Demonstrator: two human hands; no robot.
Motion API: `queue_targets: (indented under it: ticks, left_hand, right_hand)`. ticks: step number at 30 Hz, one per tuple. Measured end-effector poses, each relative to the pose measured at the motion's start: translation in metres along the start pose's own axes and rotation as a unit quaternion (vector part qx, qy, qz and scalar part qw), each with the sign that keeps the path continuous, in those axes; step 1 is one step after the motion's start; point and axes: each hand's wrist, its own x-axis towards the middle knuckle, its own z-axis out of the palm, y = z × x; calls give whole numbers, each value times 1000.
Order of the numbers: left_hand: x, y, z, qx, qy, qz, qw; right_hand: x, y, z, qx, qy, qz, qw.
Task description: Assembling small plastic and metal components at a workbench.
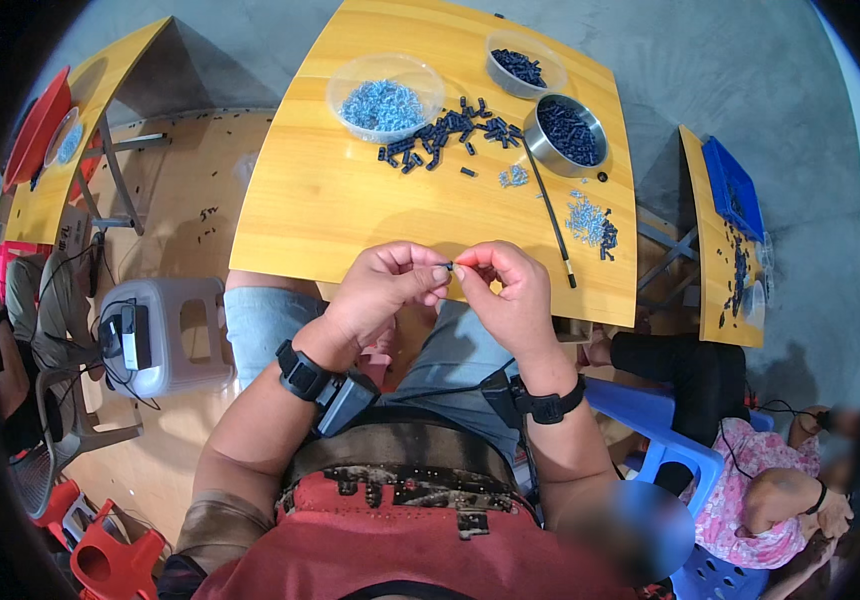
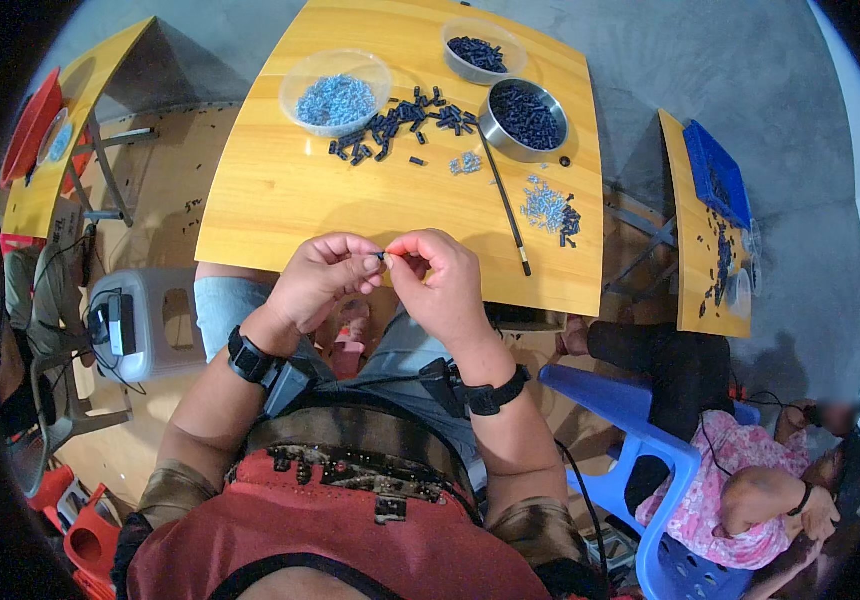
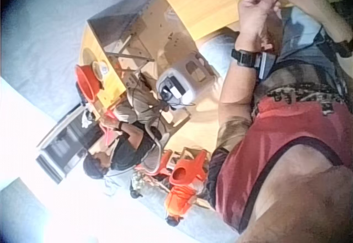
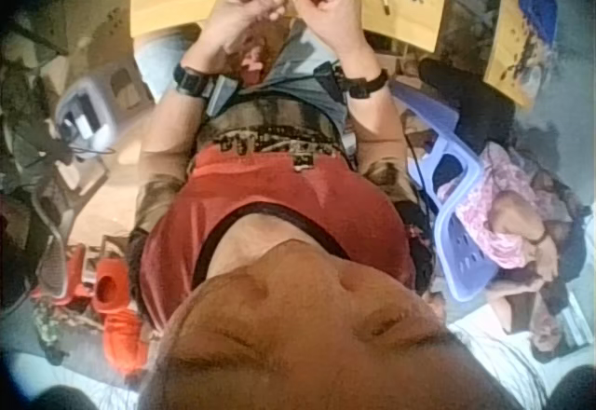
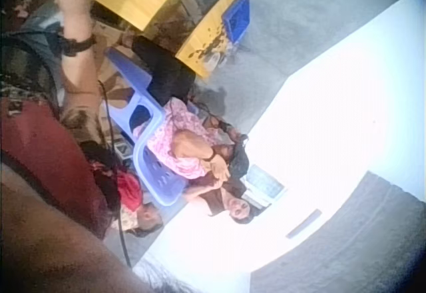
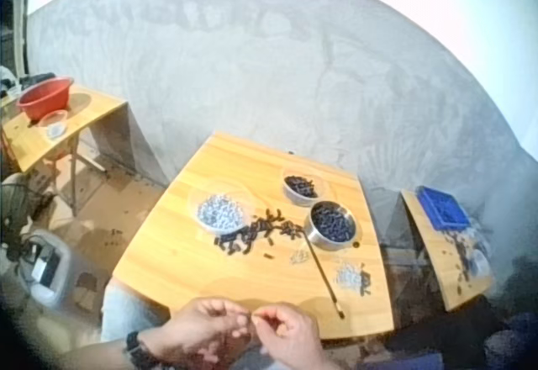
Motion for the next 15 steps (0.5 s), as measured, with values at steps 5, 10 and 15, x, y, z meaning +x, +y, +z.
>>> queue_targets:
  ticks: [5, 10, 15]
  left_hand:
    - [0, 0, 2, 68, -4, -1, 998]
    - [0, 4, 4, 125, 0, -8, 992]
    - [5, -4, 1, 49, -5, 6, 999]
  right_hand:
    - [2, -1, -5, -30, -20, 4, 999]
    - [5, 2, -7, -56, -41, -7, 998]
    - [1, 0, -3, -41, -9, -14, 999]
